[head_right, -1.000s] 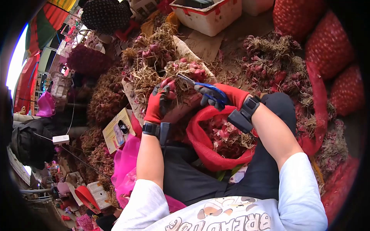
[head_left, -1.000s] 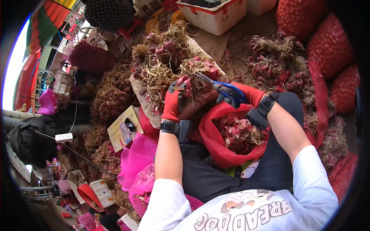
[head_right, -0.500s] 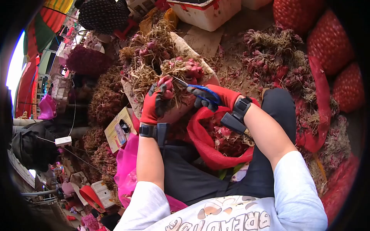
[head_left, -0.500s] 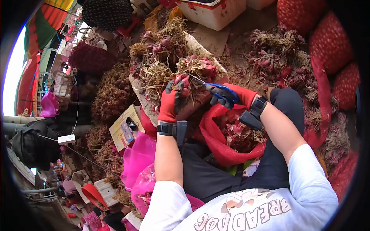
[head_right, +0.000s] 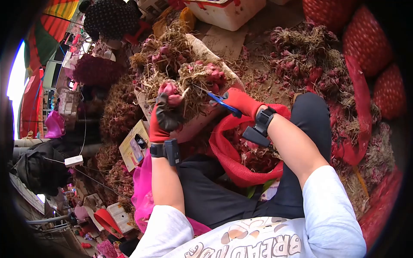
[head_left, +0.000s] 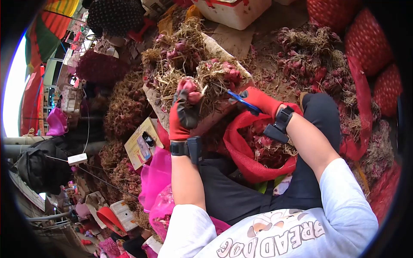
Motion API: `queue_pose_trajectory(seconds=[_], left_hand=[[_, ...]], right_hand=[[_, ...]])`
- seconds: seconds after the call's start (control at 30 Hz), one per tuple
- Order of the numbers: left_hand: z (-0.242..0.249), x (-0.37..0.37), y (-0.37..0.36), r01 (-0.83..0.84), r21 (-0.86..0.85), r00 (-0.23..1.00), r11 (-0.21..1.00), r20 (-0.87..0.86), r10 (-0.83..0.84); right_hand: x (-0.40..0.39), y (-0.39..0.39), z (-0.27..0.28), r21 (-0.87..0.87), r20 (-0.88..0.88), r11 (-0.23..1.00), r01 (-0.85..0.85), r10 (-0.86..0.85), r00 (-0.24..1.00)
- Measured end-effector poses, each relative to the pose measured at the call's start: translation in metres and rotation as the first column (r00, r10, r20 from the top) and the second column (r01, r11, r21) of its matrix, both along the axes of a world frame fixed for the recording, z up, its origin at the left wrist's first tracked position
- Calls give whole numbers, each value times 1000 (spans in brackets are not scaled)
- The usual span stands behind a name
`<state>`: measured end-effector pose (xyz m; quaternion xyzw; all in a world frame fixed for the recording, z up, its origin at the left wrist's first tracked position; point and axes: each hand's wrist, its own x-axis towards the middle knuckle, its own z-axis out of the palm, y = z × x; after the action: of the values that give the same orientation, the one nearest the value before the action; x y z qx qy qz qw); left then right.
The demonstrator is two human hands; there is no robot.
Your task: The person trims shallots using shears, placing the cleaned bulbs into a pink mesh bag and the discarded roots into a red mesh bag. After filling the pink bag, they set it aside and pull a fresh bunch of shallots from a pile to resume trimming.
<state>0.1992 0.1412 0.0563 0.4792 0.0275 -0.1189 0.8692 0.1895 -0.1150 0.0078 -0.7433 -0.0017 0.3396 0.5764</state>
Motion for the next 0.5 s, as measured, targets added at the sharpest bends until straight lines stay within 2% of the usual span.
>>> queue_pose_trajectory(seconds=[0.03, 0.1, 0.2, 0.3, 0.33, 0.4, 0.5], left_hand=[[-20, 5, 16, 25, -198, 998, 980, -49, -36], [-15, 4, 23, -7, -283, 982, 959, -181, -46], [8, -6, 5, -37, -163, 999, 986, 13, 40], [4, 1, 12, -141, 97, 984, 985, 119, 130], [3, 2, 16, -176, 285, 971, 942, 208, 118], [3, 3, 22, -268, 610, 930, 745, 366, 35], [7, -2, 17, -250, 417, 960, 874, 228, 166]], right_hand=[[-4, -1, 4, 57, -52, 998, 6, -3, 999], [-8, -1, 14, 134, -150, 991, 8, 12, 989], [-14, -5, 27, 204, -247, 979, -11, 62, 967], [-19, -9, 41, 265, -268, 963, -38, 112, 957], [-20, -11, 50, 262, -291, 964, -38, 117, 950], [-20, -10, 50, 296, -306, 955, -31, 126, 944], [-19, -6, 40, 346, -301, 938, -16, 127, 945]])
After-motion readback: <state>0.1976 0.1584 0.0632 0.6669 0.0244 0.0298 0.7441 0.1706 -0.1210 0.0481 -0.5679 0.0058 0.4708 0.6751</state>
